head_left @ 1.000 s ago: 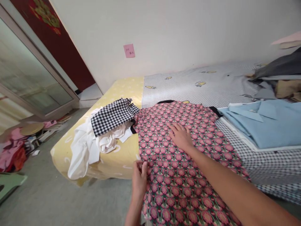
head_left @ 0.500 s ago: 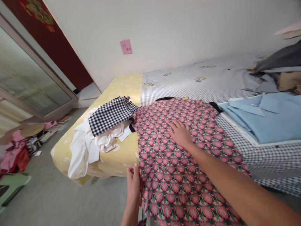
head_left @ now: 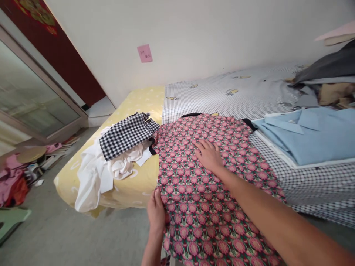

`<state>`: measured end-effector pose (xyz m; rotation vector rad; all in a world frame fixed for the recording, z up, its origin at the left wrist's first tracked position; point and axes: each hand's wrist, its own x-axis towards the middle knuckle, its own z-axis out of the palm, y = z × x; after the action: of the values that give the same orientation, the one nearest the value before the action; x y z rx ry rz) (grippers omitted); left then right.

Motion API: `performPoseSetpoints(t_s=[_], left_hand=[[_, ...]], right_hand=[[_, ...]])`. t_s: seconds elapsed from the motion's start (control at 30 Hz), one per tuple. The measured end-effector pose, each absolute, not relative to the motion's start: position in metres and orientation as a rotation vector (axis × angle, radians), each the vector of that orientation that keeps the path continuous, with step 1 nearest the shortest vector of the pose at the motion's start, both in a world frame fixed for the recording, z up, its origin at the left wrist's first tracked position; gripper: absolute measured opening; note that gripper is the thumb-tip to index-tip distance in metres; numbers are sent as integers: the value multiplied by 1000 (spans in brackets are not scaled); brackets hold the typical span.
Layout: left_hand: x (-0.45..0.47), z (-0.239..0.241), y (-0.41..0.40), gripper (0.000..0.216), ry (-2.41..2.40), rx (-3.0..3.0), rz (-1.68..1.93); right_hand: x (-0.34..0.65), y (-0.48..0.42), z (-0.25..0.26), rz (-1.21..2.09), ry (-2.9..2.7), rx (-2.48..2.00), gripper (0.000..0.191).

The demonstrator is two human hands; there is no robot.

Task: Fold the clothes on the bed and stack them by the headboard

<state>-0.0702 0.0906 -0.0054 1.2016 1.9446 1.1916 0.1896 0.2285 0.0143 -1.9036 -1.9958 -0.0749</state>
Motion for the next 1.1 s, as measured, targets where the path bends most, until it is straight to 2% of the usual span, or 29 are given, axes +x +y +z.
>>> performPoseSetpoints(t_s=[0.27,0.57,0.7,0.83,1.0,1.1], left_hand=[[-82,-13,87,36,2152,1388,1080],[-105,-26,88,46,2227,1267,915],[-127,-13,102,41,2388,1260,1178],[-122,25,141,43,2235,1517,1378],[-103,65,218,56,2264,1853,1002],[-99,78,257,45,2319,1866,752]], right_hand=[[190,227,17,-41,-2018,-1931,51],[188,229,15,-67,-2020,-1929,53],[186,231,12,-91,-2017,-1913,53],[186,231,10,-95,-2007,-1899,53],[184,231,12,-73,-1986,-1884,52],[183,230,17,-29,-1966,-1885,52]])
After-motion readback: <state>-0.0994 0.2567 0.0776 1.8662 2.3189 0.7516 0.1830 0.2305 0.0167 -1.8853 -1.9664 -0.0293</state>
